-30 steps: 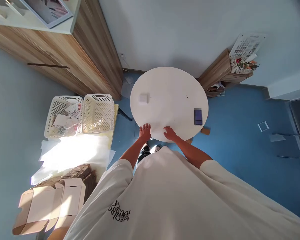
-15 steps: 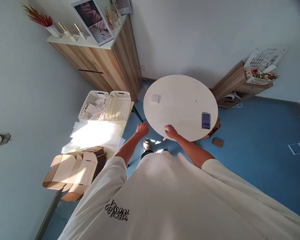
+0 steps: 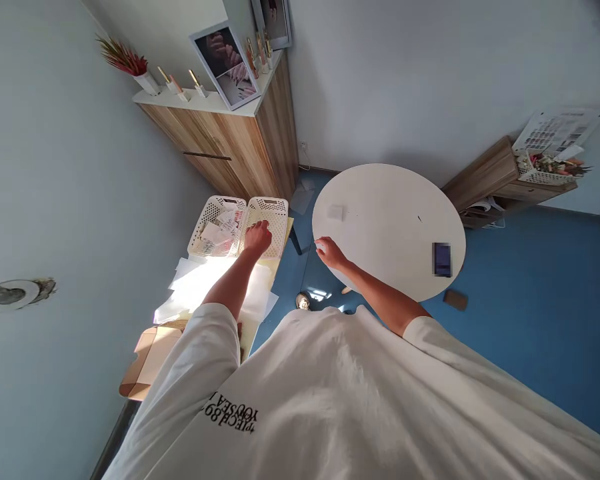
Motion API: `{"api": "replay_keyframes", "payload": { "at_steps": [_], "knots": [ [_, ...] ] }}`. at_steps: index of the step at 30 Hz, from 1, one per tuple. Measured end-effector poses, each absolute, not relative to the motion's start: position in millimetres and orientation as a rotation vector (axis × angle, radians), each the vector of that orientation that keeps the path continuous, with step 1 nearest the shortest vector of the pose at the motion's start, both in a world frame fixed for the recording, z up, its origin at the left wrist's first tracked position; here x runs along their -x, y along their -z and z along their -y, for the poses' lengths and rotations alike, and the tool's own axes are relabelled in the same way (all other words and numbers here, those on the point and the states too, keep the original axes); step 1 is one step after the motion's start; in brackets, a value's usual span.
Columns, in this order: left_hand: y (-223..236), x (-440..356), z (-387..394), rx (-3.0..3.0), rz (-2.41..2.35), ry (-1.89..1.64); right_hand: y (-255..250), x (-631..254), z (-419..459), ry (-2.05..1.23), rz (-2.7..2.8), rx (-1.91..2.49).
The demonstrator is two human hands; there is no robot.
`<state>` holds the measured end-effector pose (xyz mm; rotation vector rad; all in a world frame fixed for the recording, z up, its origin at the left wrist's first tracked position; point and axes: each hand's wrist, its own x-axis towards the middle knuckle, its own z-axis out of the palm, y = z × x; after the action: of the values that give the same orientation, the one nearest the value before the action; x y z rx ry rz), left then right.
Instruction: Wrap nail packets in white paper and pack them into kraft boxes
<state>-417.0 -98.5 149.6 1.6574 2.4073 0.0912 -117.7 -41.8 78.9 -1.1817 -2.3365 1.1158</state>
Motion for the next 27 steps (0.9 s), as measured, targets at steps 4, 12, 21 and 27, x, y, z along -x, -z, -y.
{"api": "replay_keyframes", "payload": {
  "at_steps": [4,12,21,27],
  "knots": [
    [-149.9,485.7,86.8,-1.569,-2.447,-0.022,-79.5,164.6,29.0,-1.123,2.316,1.170],
    [-109.1,581.2,82.9,-1.263,-2.400,0.332,-73.2,204.8,7.7,-1.154,2.319,1.258],
    [-74.2,606.3,98.7,-1.220,-2.360,0.415,-68.4,213.1,-1.7,-1.169,2.374,1.285],
    [-89.7,603.5,91.7,-1.193,-2.331,0.435,-67.8,209.8,-4.0,-1.159,2.373,1.343]
  ]
}}
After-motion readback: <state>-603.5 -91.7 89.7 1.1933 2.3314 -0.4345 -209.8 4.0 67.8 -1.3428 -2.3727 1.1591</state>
